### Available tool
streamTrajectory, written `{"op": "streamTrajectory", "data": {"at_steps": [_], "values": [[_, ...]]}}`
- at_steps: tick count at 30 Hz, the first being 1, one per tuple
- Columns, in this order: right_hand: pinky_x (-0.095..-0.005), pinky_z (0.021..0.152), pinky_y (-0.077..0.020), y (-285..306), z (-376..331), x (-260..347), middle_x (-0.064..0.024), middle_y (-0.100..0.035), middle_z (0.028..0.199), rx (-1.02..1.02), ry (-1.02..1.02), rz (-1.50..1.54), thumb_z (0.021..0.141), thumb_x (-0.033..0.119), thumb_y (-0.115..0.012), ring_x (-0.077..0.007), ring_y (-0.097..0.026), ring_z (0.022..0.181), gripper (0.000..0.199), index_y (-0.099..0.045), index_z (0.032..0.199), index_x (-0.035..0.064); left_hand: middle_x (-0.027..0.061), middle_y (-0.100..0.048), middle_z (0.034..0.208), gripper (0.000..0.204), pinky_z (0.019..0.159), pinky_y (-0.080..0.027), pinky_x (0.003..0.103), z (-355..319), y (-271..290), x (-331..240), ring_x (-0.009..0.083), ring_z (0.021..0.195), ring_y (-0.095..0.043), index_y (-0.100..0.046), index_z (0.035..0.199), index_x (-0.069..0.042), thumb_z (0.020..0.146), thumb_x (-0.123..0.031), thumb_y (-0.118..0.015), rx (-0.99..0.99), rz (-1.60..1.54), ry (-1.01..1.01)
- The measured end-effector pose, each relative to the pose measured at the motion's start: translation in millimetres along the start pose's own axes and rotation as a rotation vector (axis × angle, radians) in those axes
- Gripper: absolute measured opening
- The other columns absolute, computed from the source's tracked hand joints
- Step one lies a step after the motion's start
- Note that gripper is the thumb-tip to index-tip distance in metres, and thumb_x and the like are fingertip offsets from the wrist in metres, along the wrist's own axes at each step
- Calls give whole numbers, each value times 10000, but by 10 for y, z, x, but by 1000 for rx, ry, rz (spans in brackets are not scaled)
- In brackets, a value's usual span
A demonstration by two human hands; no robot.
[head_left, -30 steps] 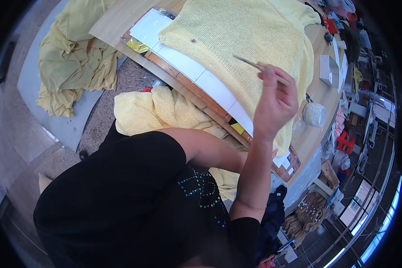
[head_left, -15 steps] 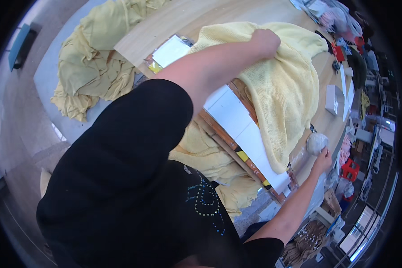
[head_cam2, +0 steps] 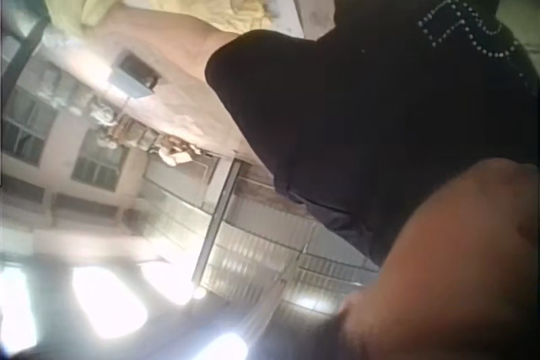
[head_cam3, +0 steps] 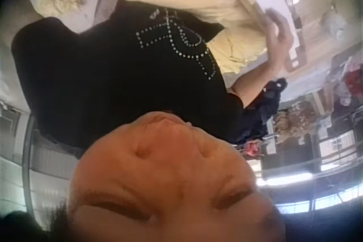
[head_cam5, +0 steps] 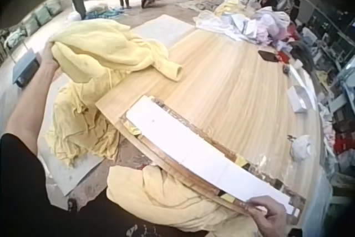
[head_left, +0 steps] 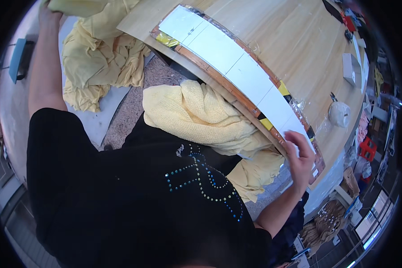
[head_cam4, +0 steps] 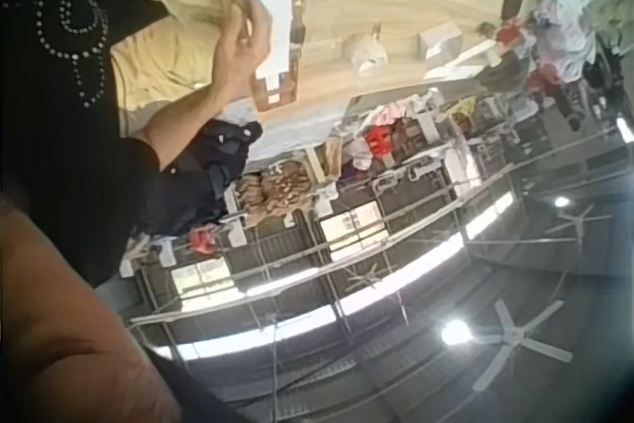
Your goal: Inspecting yellow knitted fabric garments on an inspection table against a fixed template.
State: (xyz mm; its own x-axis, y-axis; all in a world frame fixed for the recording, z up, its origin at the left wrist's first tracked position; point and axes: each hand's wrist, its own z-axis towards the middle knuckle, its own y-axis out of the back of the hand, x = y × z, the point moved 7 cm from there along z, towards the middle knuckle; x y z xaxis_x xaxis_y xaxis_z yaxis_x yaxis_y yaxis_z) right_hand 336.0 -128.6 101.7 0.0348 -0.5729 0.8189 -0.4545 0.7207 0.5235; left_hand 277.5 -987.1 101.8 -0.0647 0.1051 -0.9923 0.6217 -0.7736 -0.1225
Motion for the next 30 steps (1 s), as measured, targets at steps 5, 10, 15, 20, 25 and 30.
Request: {"op": "streamTrajectory", "data": {"at_steps": [5, 10, 15, 20, 25, 30], "values": [[-354, 828, -413, -1422, 88, 429, -121, -561, 947, 19, 409, -508, 721, 15, -630, -293, -524, 935, 306, -587, 1024, 18, 107, -516, 1128, 414, 805, -452, 347, -892, 431, 1536, 228, 1024, -536, -441, 1211, -30, 855, -218, -535, -599, 360, 345], [-346, 691, -424, -1368, -230, 393, -96, -547, 824, -91, 359, -349, 715, -38, -579, -277, -526, 779, 204, -579, 912, 13, 72, -533, 1162, 544, 907, -406, 270, -3241, -2641, 1297, 147, 1056, -513, -387, 1296, -4, 847, -244, -580, 1068, 576, 452], [-330, 662, -438, -1461, -511, 1109, -105, -565, 795, -111, 577, 105, 718, -83, -561, -261, -546, 738, 186, -580, 882, 4, 168, -481, 1212, 605, 950, -360, 372, -5052, -3808, 746, 300, 1132, -447, -488, 1160, 4, 632, -173, -723, 1750, 455, -370], [-346, 819, -420, -1322, -713, 580, -127, -562, 972, -259, 321, 121, 728, -68, -550, -287, -537, 928, 259, -563, 975, 10, 95, -635, 892, 281, 767, -456, 282, -4946, -3729, 966, 158, 811, -601, -605, 919, 13, 696, -131, -697, 1571, 215, 334], [-332, 954, -346, -1067, -619, -238, -119, -511, 1150, -388, 138, -263, 781, -45, -521, -295, -468, 1102, 320, -528, 1091, 36, 75, -605, 1008, 463, 837, -444, 305, -4928, -3374, 647, 157, 924, -567, -538, 1106, 4, 698, -116, -722, 1429, 42, 454], [-255, 825, -409, -584, -629, -25, -62, -577, 1002, -585, 192, 434, 868, 18, -516, -129, -531, 933, 119, -524, 987, 27, 191, -563, 1113, 419, 850, -501, 435, -4269, -3483, -85, 296, 999, -589, -470, 1181, 28, 838, -205, -534, 984, -779, 440]]}}
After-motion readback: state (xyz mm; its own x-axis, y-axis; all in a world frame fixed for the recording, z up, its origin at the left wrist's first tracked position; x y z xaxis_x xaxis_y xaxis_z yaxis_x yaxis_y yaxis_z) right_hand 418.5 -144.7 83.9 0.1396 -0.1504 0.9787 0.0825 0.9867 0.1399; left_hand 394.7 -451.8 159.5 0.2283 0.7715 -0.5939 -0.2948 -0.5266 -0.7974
